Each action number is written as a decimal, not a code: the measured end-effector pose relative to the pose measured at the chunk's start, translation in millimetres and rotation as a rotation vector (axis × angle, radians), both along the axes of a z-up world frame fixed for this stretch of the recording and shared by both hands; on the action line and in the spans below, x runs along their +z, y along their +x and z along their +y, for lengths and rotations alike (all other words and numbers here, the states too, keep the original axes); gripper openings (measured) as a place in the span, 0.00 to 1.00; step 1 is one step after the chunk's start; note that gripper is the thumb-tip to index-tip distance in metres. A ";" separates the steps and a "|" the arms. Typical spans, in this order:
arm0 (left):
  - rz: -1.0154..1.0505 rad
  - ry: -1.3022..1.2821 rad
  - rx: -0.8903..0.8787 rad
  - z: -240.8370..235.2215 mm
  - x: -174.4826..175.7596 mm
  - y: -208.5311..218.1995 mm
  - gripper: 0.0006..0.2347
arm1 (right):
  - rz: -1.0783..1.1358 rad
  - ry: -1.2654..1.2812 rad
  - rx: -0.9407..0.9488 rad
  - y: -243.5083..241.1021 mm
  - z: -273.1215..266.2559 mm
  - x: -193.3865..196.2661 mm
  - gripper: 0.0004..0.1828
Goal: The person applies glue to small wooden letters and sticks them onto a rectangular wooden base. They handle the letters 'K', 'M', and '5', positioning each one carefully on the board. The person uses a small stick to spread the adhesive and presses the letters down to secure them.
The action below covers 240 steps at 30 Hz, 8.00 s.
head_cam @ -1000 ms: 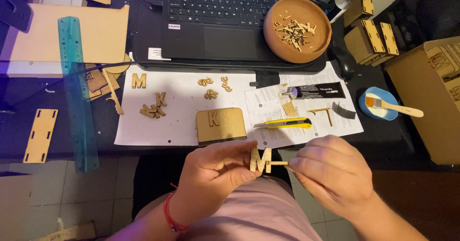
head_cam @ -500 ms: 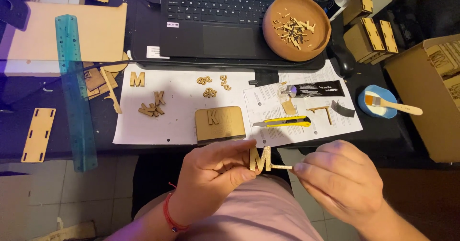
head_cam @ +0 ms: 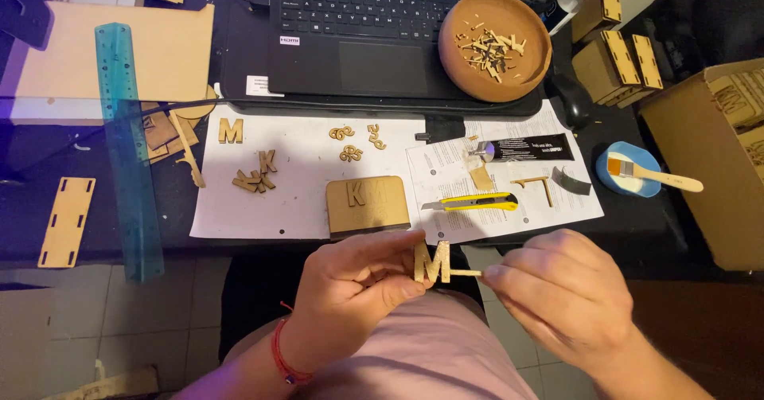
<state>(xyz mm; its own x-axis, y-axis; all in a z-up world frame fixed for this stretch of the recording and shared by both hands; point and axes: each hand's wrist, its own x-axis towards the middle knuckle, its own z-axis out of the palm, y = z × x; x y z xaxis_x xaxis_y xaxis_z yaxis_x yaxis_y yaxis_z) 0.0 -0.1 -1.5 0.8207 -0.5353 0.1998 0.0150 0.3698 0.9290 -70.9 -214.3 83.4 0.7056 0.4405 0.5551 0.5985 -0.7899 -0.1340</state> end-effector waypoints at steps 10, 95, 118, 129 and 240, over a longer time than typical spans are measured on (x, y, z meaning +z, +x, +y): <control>-0.901 0.757 0.614 95.3 13.0 53.0 0.11 | 0.336 -0.157 -0.567 -13.0 -92.0 -73.9 0.08; -0.958 0.571 -0.099 11.5 -43.0 146.5 0.08 | 0.400 0.319 -0.006 75.7 -1.1 -150.8 0.07; -0.980 0.577 -0.166 13.4 -43.8 150.0 0.09 | 0.450 0.310 -0.053 69.0 -2.9 -150.6 0.10; -0.961 0.599 -0.139 9.5 -41.7 150.7 0.08 | 0.232 0.374 -0.112 81.8 10.2 -157.6 0.13; -0.897 0.603 0.016 7.7 -41.9 156.8 0.05 | 0.376 0.314 0.185 101.3 4.0 -147.8 0.12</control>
<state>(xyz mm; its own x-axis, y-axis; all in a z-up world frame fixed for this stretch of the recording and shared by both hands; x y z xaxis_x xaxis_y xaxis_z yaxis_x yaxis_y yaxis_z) 156.8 7.6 -43.4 0.5140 -0.7373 0.4384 -0.7620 -0.1577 0.6281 30.4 -210.3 -64.4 0.8080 0.4293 0.4036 0.5888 -0.5628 -0.5802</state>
